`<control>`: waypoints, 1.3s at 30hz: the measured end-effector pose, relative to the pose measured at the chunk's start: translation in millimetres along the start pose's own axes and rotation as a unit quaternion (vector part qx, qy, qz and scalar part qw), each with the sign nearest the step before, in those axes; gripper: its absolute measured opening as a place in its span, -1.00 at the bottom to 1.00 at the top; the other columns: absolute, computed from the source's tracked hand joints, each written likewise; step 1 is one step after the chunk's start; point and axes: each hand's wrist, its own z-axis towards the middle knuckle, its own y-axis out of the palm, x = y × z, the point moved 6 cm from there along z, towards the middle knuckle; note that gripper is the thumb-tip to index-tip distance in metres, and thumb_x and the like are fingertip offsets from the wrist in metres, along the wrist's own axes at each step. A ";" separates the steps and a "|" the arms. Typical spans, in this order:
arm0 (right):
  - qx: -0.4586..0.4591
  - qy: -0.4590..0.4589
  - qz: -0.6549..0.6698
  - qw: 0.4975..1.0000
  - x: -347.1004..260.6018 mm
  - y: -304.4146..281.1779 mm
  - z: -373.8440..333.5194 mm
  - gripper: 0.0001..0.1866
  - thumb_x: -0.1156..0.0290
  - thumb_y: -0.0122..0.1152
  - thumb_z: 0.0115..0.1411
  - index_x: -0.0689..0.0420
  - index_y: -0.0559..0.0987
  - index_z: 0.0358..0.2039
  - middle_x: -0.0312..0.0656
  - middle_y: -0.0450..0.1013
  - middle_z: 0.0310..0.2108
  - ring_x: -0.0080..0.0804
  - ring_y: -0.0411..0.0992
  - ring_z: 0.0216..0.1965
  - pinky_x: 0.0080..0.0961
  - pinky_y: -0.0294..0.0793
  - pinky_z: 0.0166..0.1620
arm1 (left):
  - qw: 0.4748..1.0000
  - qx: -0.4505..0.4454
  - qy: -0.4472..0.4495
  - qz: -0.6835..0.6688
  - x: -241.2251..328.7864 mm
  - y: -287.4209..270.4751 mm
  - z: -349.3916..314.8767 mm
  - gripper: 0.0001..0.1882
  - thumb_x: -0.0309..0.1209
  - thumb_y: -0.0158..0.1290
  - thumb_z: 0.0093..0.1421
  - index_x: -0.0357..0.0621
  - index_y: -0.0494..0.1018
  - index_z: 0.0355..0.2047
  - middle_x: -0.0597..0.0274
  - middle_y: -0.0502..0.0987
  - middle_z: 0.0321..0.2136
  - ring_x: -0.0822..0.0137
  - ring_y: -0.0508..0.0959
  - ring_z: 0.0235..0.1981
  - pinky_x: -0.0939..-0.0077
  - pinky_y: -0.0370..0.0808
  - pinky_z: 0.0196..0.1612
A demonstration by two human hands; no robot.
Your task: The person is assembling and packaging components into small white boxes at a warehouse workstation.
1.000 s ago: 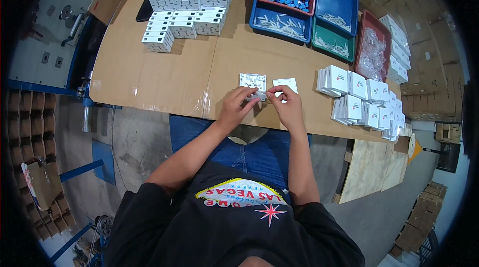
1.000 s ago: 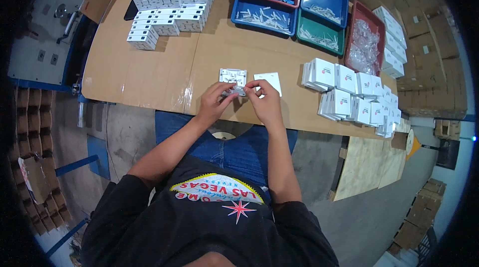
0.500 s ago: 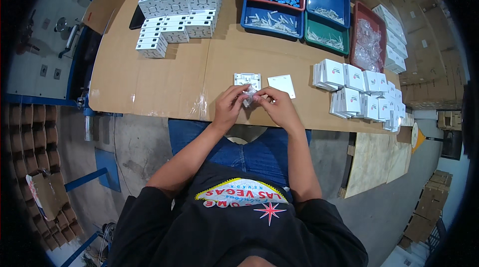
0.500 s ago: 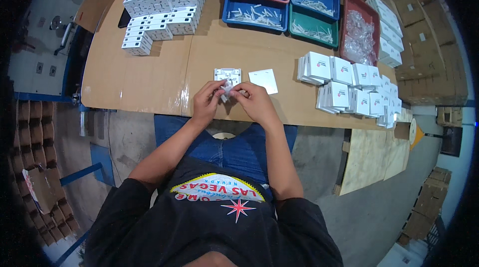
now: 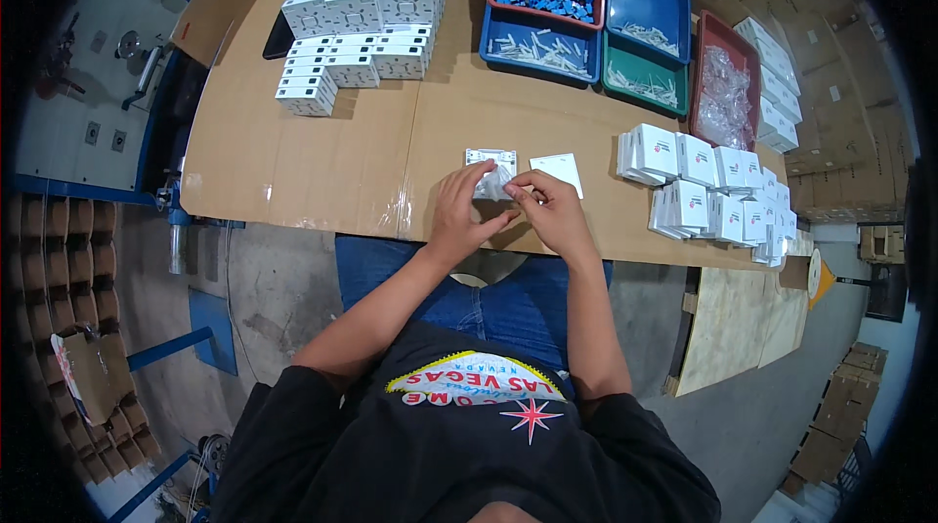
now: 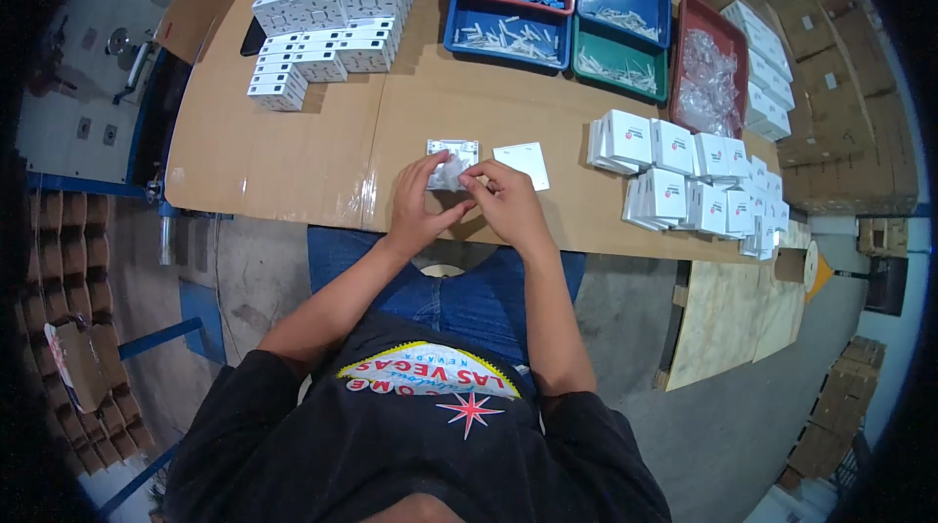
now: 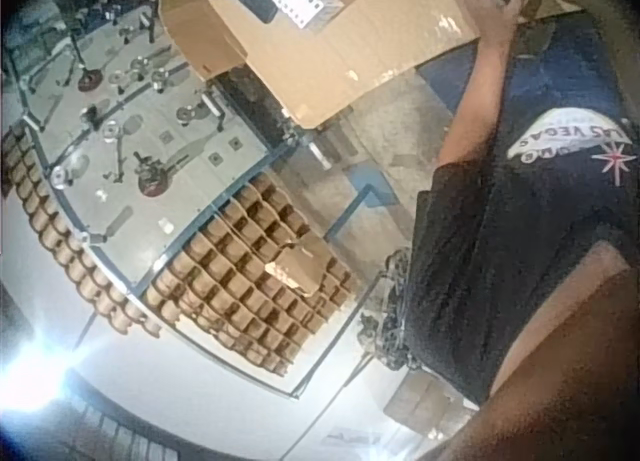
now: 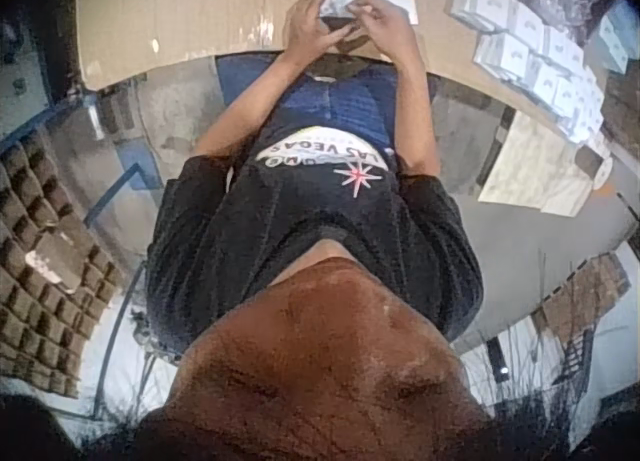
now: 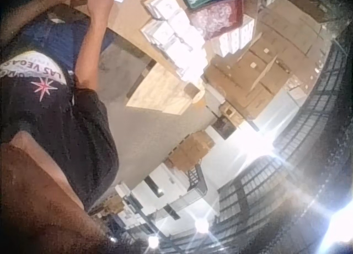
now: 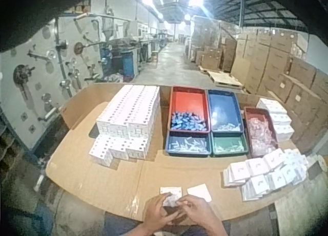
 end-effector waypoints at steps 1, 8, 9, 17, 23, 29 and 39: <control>-0.001 0.000 0.000 1.000 0.9 0.3 -0.1 -0.85 0.45 0.29 0.33 0.29 0.65 -0.21 -0.32 0.54 -0.44 -0.65 0.39 -0.42 -0.60 0.36 -0.35 | 1.000 0.012 0.003 -0.006 0.8 -0.1 0.5 -0.43 -0.41 0.36 0.08 -0.21 0.48 0.11 -0.01 0.56 0.03 -0.02 0.55 0.03 0.19 0.48 0.12; -0.009 -0.067 -0.009 0.998 -4.0 2.2 -2.0 -0.81 0.40 0.31 0.28 0.27 0.66 -0.19 -0.22 0.57 -0.36 -0.55 0.39 -0.46 -0.54 0.38 -0.36 | 0.997 0.016 -0.032 -0.072 -14.4 5.2 -6.9 -0.45 -0.49 0.34 0.06 -0.22 0.50 0.10 0.01 0.56 -0.05 0.02 0.56 -0.02 0.24 0.52 0.03; -0.012 -0.069 0.001 0.998 -3.8 3.1 -1.9 -0.81 0.41 0.31 0.28 0.27 0.66 -0.19 -0.23 0.57 -0.36 -0.56 0.39 -0.46 -0.54 0.37 -0.36 | 0.998 0.022 -0.024 -0.058 -11.4 4.7 -6.4 -0.44 -0.50 0.33 0.06 -0.21 0.50 0.11 0.01 0.56 -0.06 0.02 0.56 -0.02 0.24 0.52 0.03; -0.030 0.041 0.092 0.994 -7.2 -1.9 -2.2 -0.80 0.42 0.25 0.35 0.22 0.67 -0.08 -0.27 0.59 -0.33 -0.63 0.49 -0.43 -0.64 0.48 -0.37 | 0.996 0.022 -0.048 -0.067 -16.9 2.3 -4.9 -0.43 -0.49 0.36 0.06 -0.22 0.51 0.12 0.02 0.57 -0.07 0.05 0.56 -0.07 0.26 0.51 0.02; 0.088 0.024 -0.035 0.995 -10.8 -85.3 30.8 -0.78 0.34 0.26 0.36 0.21 0.69 -0.11 -0.26 0.62 -0.41 -0.61 0.52 -0.47 -0.60 0.46 -0.41 | 0.998 -0.002 -0.031 -0.057 -19.8 9.8 -9.3 -0.45 -0.47 0.38 0.03 -0.21 0.55 0.07 0.07 0.59 -0.13 0.09 0.57 -0.11 0.26 0.48 -0.01; 0.222 -0.057 -0.280 0.932 -6.5 -207.6 120.9 -0.78 0.26 0.27 0.23 0.09 0.70 -0.22 -0.09 0.65 -0.33 -0.08 0.62 -0.29 -0.23 0.56 -0.24 | 1.000 -0.024 0.013 -0.007 -18.3 12.5 -13.6 -0.46 -0.43 0.41 -0.01 -0.17 0.57 0.03 0.12 0.59 -0.19 0.14 0.55 -0.19 0.27 0.42 -0.06; 0.325 0.014 -0.468 0.822 45.0 -322.9 247.4 -0.81 0.33 0.15 0.24 -0.07 0.72 -0.24 -0.09 0.64 -0.27 0.04 0.60 -0.15 -0.03 0.59 -0.11 | 1.000 -0.020 -0.017 0.013 -21.7 15.2 -13.9 -0.48 -0.44 0.38 0.00 -0.24 0.56 0.01 0.07 0.58 -0.19 0.08 0.55 -0.18 0.24 0.45 -0.05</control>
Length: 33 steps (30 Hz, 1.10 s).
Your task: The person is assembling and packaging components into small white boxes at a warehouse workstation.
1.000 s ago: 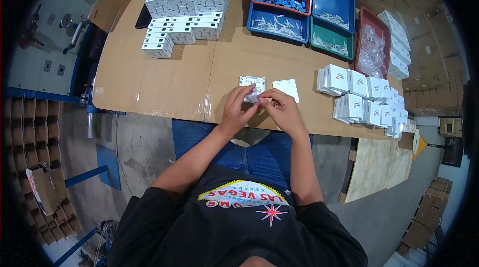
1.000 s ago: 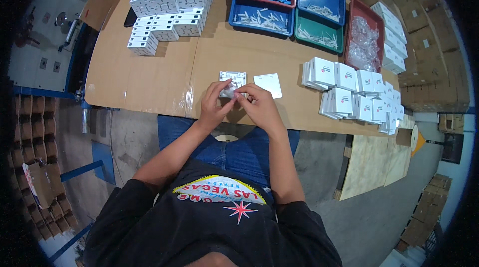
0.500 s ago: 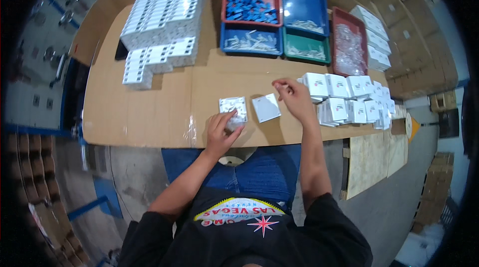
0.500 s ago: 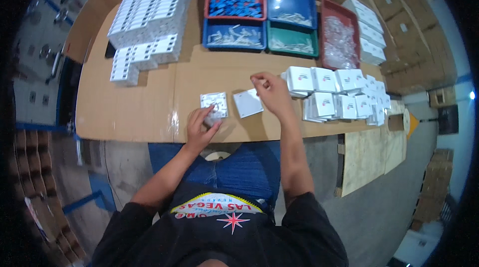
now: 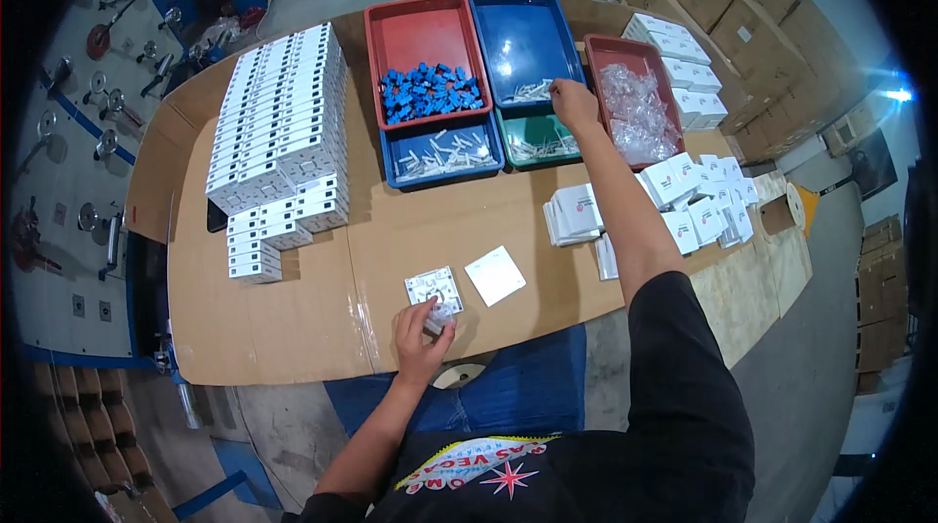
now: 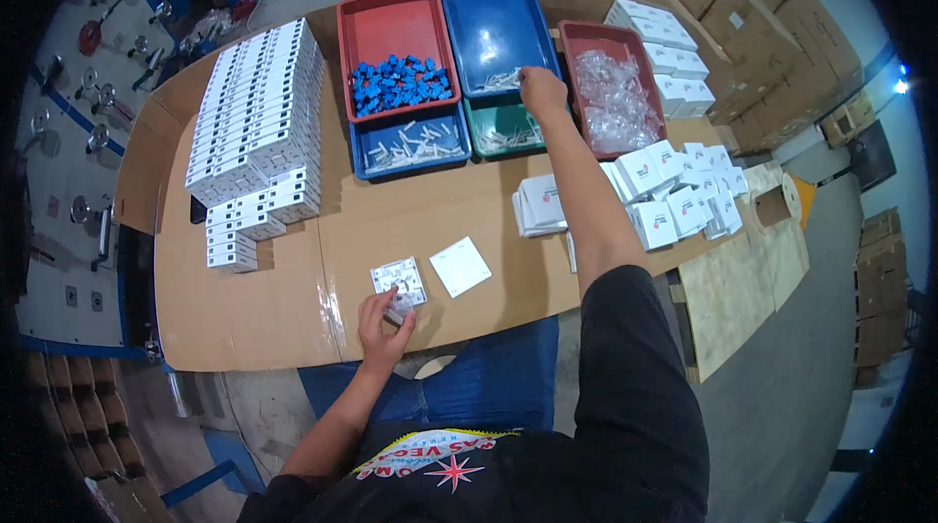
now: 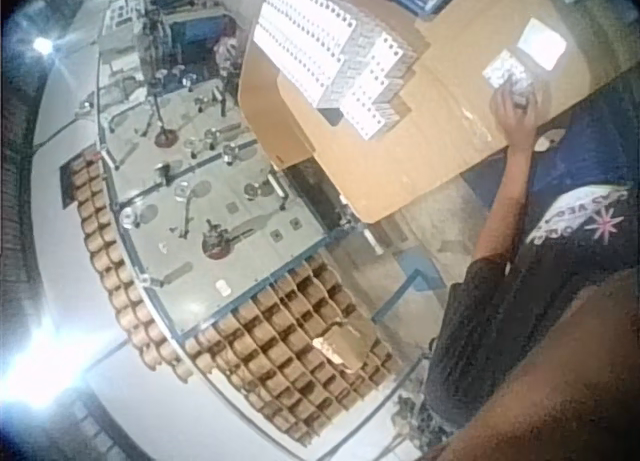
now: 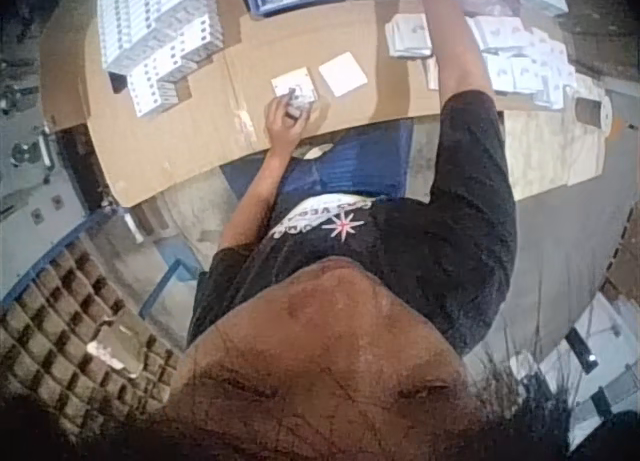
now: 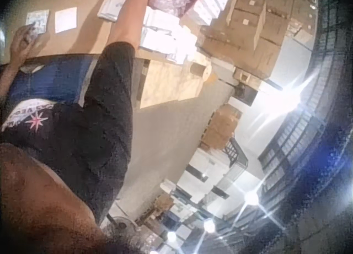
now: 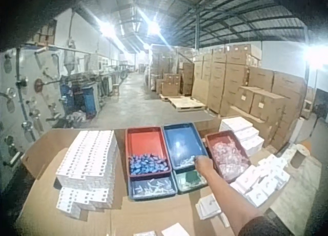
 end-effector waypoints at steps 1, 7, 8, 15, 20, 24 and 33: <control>-0.013 -0.056 -0.005 0.998 -4.7 6.0 2.8 -0.79 0.35 0.13 0.26 -0.07 0.72 -0.22 -0.08 0.61 -0.23 0.03 0.59 -0.13 -0.04 0.58 -0.08 | 1.000 -0.006 -0.006 0.003 -1.8 1.4 -0.4 -0.47 -0.43 0.38 -0.01 -0.24 0.56 0.02 0.07 0.59 -0.19 0.08 0.55 -0.18 0.23 0.45 -0.06; -0.075 -0.206 -0.021 0.976 -34.7 25.6 24.3 -0.73 0.49 0.18 0.21 -0.12 0.73 -0.17 -0.11 0.52 -0.14 -0.02 0.55 -0.05 -0.11 0.56 0.00 | 1.000 -0.017 -0.014 0.022 -1.0 -0.9 3.9 -0.45 -0.47 0.39 -0.02 -0.24 0.55 0.03 0.06 0.58 -0.18 0.11 0.55 -0.18 0.27 0.47 -0.07; -0.112 -0.223 -0.038 0.968 -36.7 29.6 27.8 -0.72 0.50 0.22 0.18 -0.13 0.73 -0.16 -0.12 0.51 -0.13 -0.02 0.55 -0.05 -0.11 0.56 0.00 | 0.999 -0.026 -0.008 0.028 -0.5 0.4 4.2 -0.44 -0.51 0.38 -0.01 -0.25 0.55 0.05 0.03 0.56 -0.16 0.12 0.54 -0.18 0.30 0.49 -0.07; -0.107 -0.239 0.000 0.965 -31.4 28.6 39.1 -0.80 0.44 0.30 0.17 -0.05 0.68 -0.17 -0.15 0.56 -0.15 -0.03 0.57 -0.06 -0.17 0.57 -0.03 | 0.999 -0.028 -0.010 0.017 -1.3 3.7 5.7 -0.45 -0.51 0.38 -0.01 -0.25 0.54 0.04 0.03 0.56 -0.17 0.12 0.54 -0.18 0.30 0.50 -0.08; 0.026 -0.094 0.181 0.979 -8.0 -10.8 47.8 -0.80 0.40 0.30 0.18 0.07 0.65 -0.16 -0.09 0.64 -0.23 -0.04 0.60 -0.13 -0.22 0.56 -0.06 | 1.000 -0.011 -0.010 0.011 0.4 2.1 2.1 -0.46 -0.45 0.39 -0.02 -0.22 0.56 0.02 0.12 0.59 -0.20 0.18 0.54 -0.24 0.29 0.42 -0.08; 0.047 -0.024 0.310 0.949 -2.4 -40.7 34.3 -0.77 0.40 0.31 0.22 0.16 0.64 -0.12 -0.12 0.66 -0.28 -0.28 0.63 -0.26 -0.35 0.57 -0.21 | 1.000 -0.013 -0.022 -0.001 -1.2 0.2 -4.3 -0.46 -0.45 0.39 -0.02 -0.22 0.56 0.02 0.12 0.59 -0.20 0.17 0.54 -0.24 0.28 0.43 -0.08; -0.108 -0.007 0.450 0.887 -81.4 -103.4 -182.3 -0.86 0.44 0.32 0.31 0.24 0.65 -0.19 -0.32 0.60 -0.34 -0.70 0.44 -0.44 -0.70 0.39 -0.37 | 1.000 0.016 -0.014 -0.008 -0.4 -1.7 7.8 -0.49 -0.37 0.41 0.03 -0.17 0.57 0.01 0.10 0.61 -0.19 0.09 0.57 -0.16 0.24 0.43 -0.04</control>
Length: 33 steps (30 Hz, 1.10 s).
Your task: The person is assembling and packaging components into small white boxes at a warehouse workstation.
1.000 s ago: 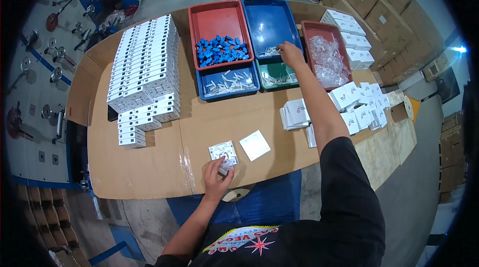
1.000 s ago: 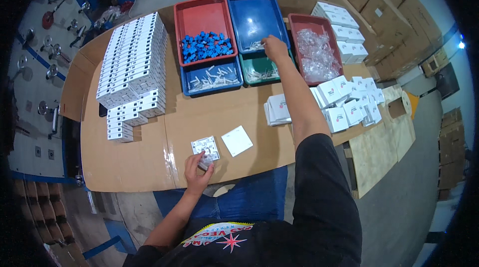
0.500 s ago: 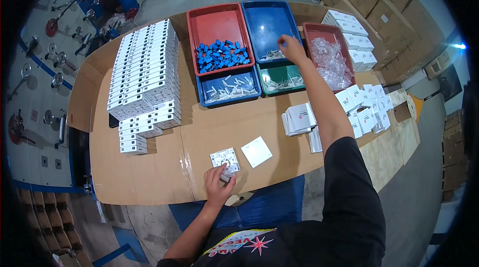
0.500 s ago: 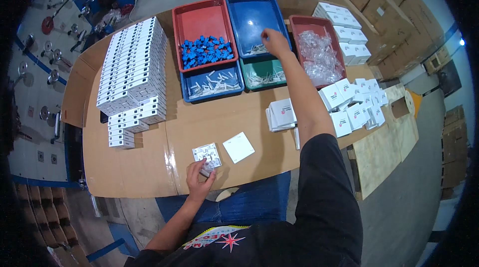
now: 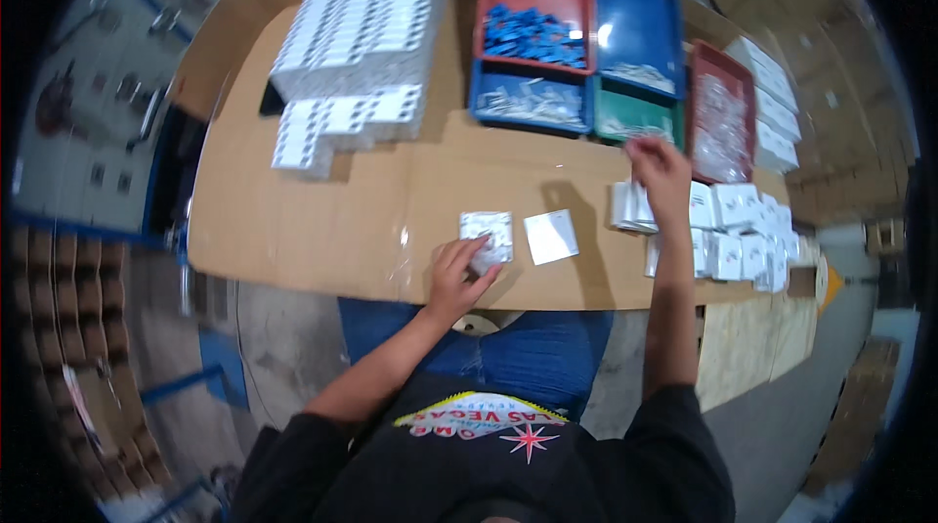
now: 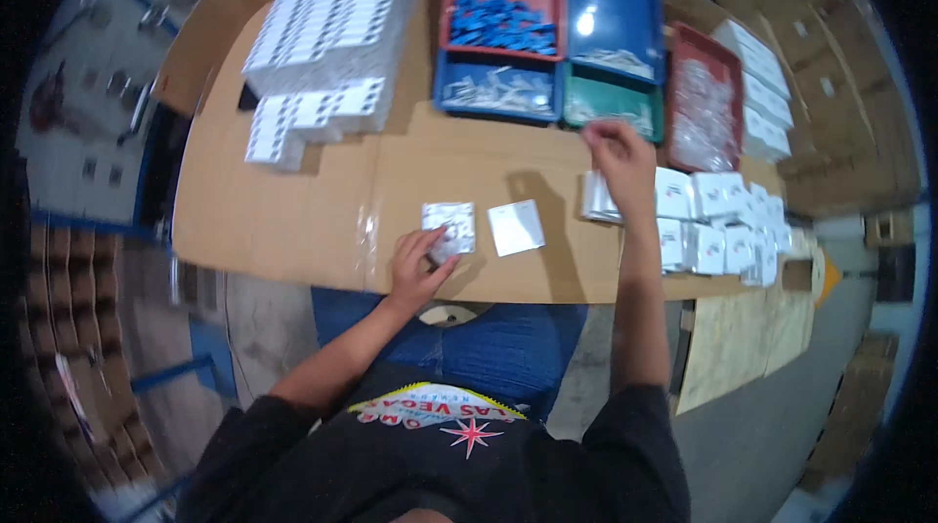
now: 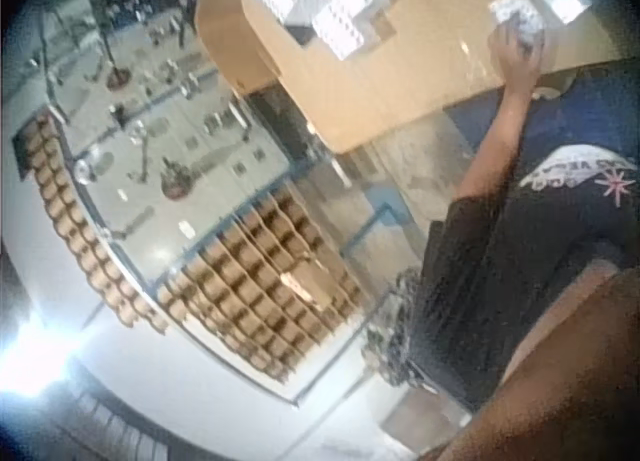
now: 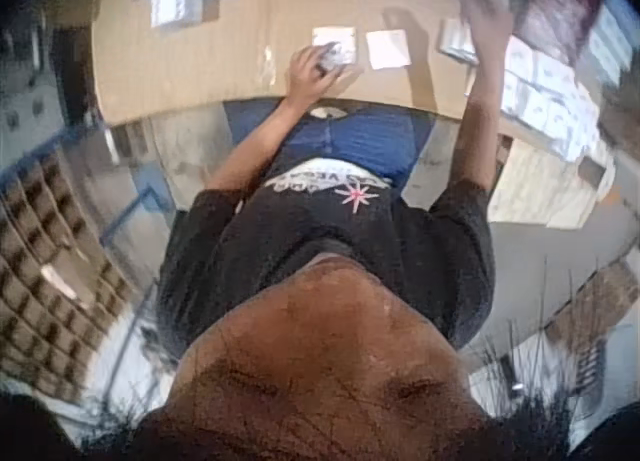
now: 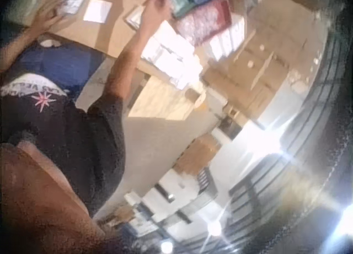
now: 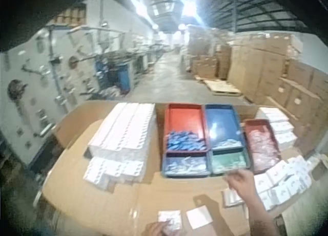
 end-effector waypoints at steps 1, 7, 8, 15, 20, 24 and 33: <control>-0.008 0.040 0.048 0.998 3.8 13.9 -30.9 -0.87 0.47 0.30 0.32 0.21 0.64 -0.15 -0.34 0.59 -0.37 -0.73 0.42 -0.46 -0.71 0.39 -0.38 | 1.000 0.009 -0.015 0.008 0.6 -1.6 3.5 -0.49 -0.37 0.41 0.03 -0.17 0.57 0.01 0.10 0.61 -0.19 0.09 0.57 -0.16 0.24 0.43 -0.04; -0.035 0.142 0.148 0.978 12.3 108.6 -135.7 -0.85 0.53 0.35 0.27 0.25 0.62 -0.16 -0.40 0.52 -0.43 -0.78 0.35 -0.49 -0.78 0.28 -0.45 | 1.000 -0.005 -0.001 -0.009 4.6 -8.6 2.9 -0.48 -0.32 0.40 0.06 -0.13 0.56 0.04 0.16 0.62 -0.18 0.16 0.59 -0.14 0.28 0.42 -0.04; -0.036 0.146 0.145 0.978 14.3 116.8 -144.4 -0.85 0.53 0.35 0.27 0.25 0.62 -0.16 -0.40 0.52 -0.43 -0.78 0.35 -0.49 -0.78 0.28 -0.45 | 1.000 -0.004 0.001 -0.010 4.1 -9.4 2.3 -0.47 -0.31 0.40 0.06 -0.13 0.56 0.04 0.16 0.62 -0.18 0.17 0.59 -0.14 0.28 0.42 -0.04; -0.097 0.097 0.041 0.990 0.3 135.2 -158.7 -0.93 0.53 0.38 0.21 0.20 0.68 -0.29 -0.37 0.55 -0.40 -0.72 0.29 -0.53 -0.71 0.28 -0.44 | 1.000 0.000 0.024 -0.013 5.1 -10.3 -3.8 -0.43 -0.29 0.40 0.05 -0.12 0.55 0.09 0.18 0.63 -0.15 0.19 0.60 -0.15 0.31 0.43 -0.02; -0.130 0.037 0.008 0.991 -11.1 140.3 -160.1 -0.90 0.55 0.37 0.16 0.24 0.65 -0.29 -0.27 0.54 -0.32 -0.64 0.35 -0.47 -0.66 0.36 -0.39 | 0.998 -0.038 0.050 -0.019 7.5 -7.5 -6.7 -0.42 -0.29 0.38 0.04 -0.11 0.55 0.10 0.15 0.63 -0.14 0.18 0.61 -0.12 0.28 0.44 0.01; -0.134 0.023 0.025 0.990 -22.0 149.0 -160.3 -0.89 0.55 0.38 0.15 0.25 0.65 -0.30 -0.25 0.52 -0.26 -0.62 0.38 -0.45 -0.64 0.39 -0.37 | 0.997 -0.041 0.062 -0.019 7.6 -6.1 -7.9 -0.42 -0.30 0.37 0.05 -0.11 0.54 0.11 0.14 0.63 -0.15 0.16 0.60 -0.12 0.27 0.43 0.02; -0.130 0.031 -0.002 0.991 -3.7 153.5 -165.6 -0.88 0.52 0.38 0.16 0.26 0.69 -0.28 -0.21 0.55 -0.23 -0.58 0.43 -0.46 -0.62 0.44 -0.36 | 0.996 -0.056 0.062 -0.029 3.3 -1.9 -10.1 -0.44 -0.31 0.34 0.06 -0.11 0.54 0.11 0.12 0.62 -0.15 0.12 0.58 -0.11 0.24 0.43 0.05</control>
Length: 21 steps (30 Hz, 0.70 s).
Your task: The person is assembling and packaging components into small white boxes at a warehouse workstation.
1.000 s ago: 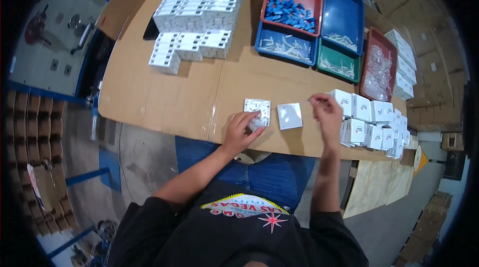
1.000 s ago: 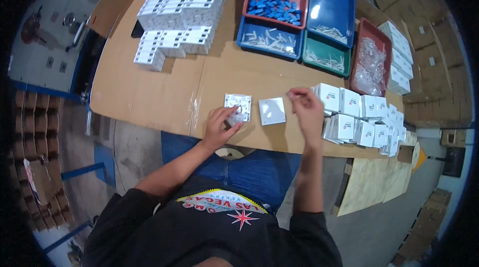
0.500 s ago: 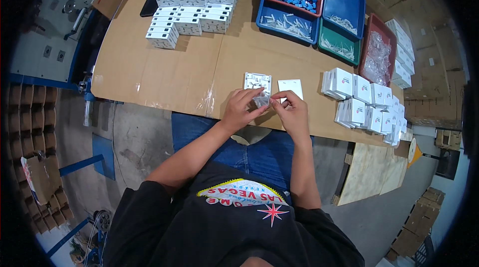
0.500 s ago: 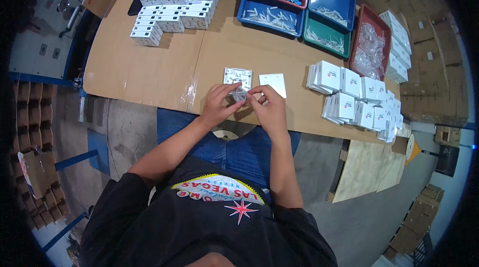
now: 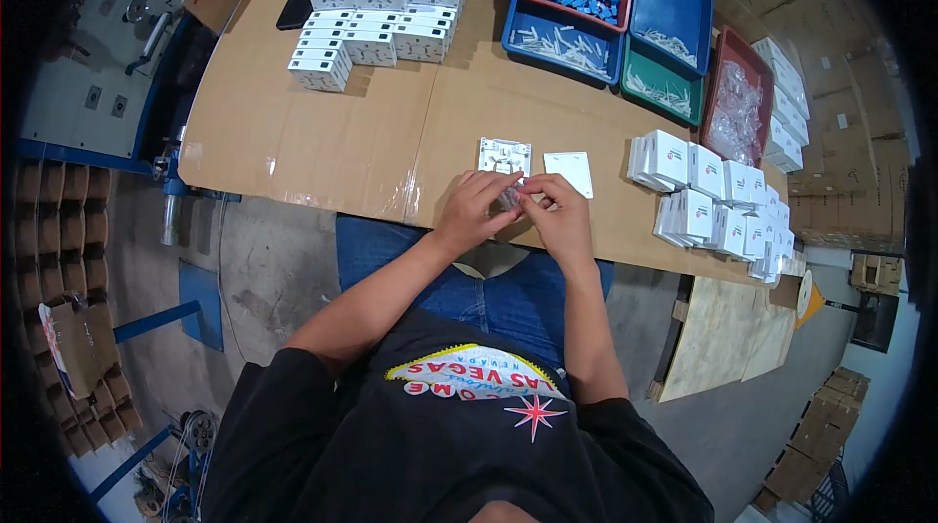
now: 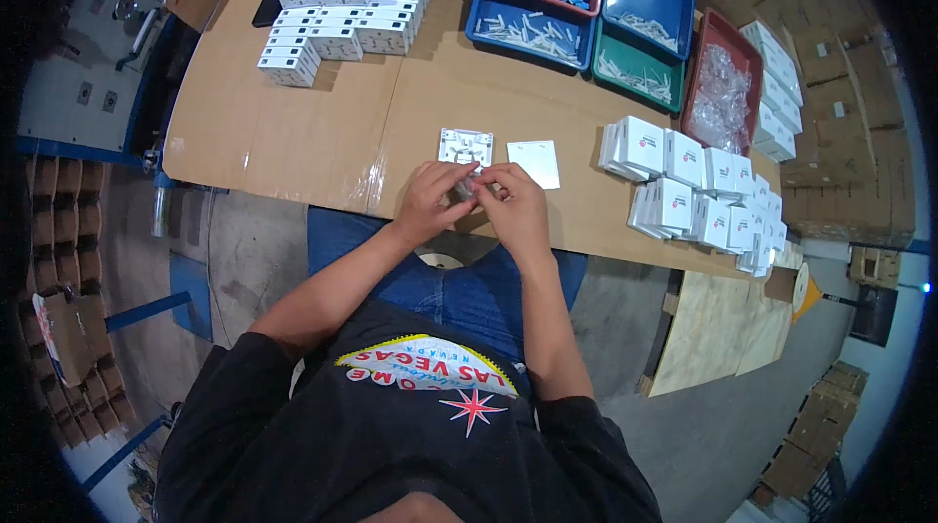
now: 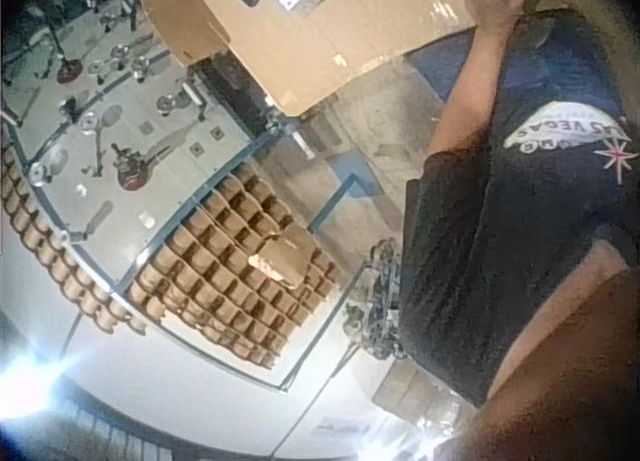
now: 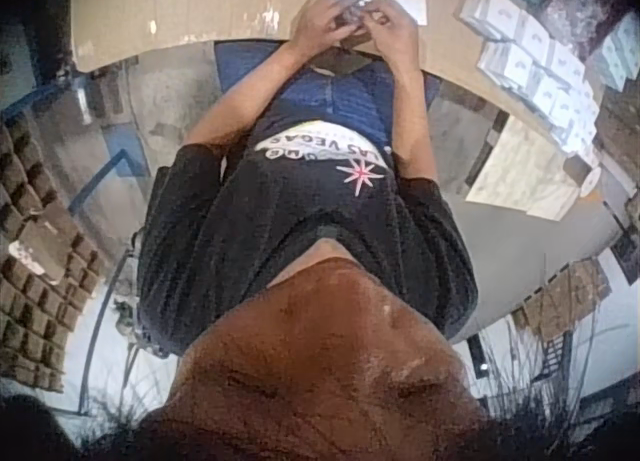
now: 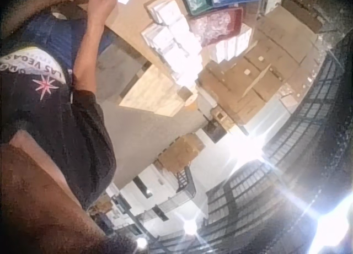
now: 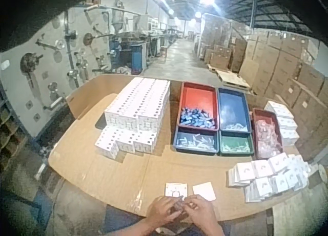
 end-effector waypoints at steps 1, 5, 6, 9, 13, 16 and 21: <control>-0.011 0.013 0.009 1.000 -0.7 0.0 -1.2 -0.86 0.49 0.38 0.18 0.26 0.69 -0.26 -0.21 0.56 -0.24 -0.56 0.46 -0.44 -0.60 0.45 -0.35 | 1.000 -0.002 -0.003 0.002 -1.2 0.2 -0.7 -0.43 -0.32 0.33 0.07 -0.12 0.54 0.12 0.11 0.61 -0.16 0.12 0.58 -0.11 0.24 0.43 0.05; -0.056 0.026 -0.049 0.997 -8.6 -0.3 -3.2 -0.83 0.43 0.38 0.23 0.25 0.69 -0.22 -0.21 0.58 -0.33 -0.49 0.53 -0.40 -0.56 0.48 -0.32 | 1.000 0.015 0.006 -0.011 0.2 -4.5 0.6 -0.39 -0.43 0.33 0.00 -0.14 0.53 0.13 0.10 0.62 -0.18 0.09 0.59 -0.16 0.22 0.45 -0.03; -0.056 0.025 -0.049 0.997 -9.6 -1.5 -3.2 -0.83 0.43 0.38 0.23 0.25 0.69 -0.22 -0.21 0.58 -0.33 -0.49 0.53 -0.40 -0.56 0.48 -0.32 | 1.000 0.015 0.007 -0.011 -0.9 -4.9 0.2 -0.39 -0.43 0.33 0.00 -0.14 0.53 0.13 0.10 0.62 -0.18 0.09 0.59 -0.16 0.22 0.45 -0.03; -0.102 0.040 -0.079 0.991 -4.2 -1.4 -4.6 -0.83 0.43 0.34 0.28 0.26 0.69 -0.20 -0.21 0.59 -0.36 -0.50 0.52 -0.41 -0.54 0.48 -0.32 | 1.000 0.003 0.014 -0.009 1.0 -5.4 1.9 -0.37 -0.44 0.33 0.01 -0.14 0.51 0.16 0.09 0.62 -0.16 0.07 0.59 -0.15 0.22 0.46 -0.03; -0.112 0.071 0.042 0.990 11.7 -7.5 -6.4 -0.83 0.44 0.29 0.32 0.28 0.66 -0.19 -0.27 0.56 -0.40 -0.59 0.46 -0.39 -0.58 0.44 -0.30 | 0.995 -0.009 -0.053 -0.086 15.8 -9.7 3.7 -0.37 -0.35 0.35 0.10 -0.12 0.47 0.21 0.08 0.60 -0.08 0.12 0.58 -0.08 0.25 0.48 0.03; -0.123 0.058 0.088 0.987 8.6 -8.3 -9.4 -0.84 0.44 0.27 0.34 0.29 0.65 -0.18 -0.30 0.55 -0.41 -0.62 0.43 -0.37 -0.60 0.42 -0.28 | 0.966 0.005 -0.162 -0.200 10.1 -6.2 -5.0 -0.46 -0.34 0.32 0.20 -0.16 0.49 0.17 0.12 0.62 -0.09 0.28 0.60 -0.10 0.38 0.51 -0.04; -0.149 0.050 0.124 0.980 4.1 -6.4 -15.5 -0.86 0.48 0.25 0.35 0.28 0.65 -0.18 -0.28 0.55 -0.40 -0.62 0.43 -0.36 -0.61 0.41 -0.27 | 0.885 -0.011 -0.288 -0.366 -14.3 11.2 -21.8 -0.76 -0.39 0.22 0.33 -0.26 0.61 -0.06 0.25 0.66 -0.28 0.51 0.58 -0.23 0.56 0.51 -0.15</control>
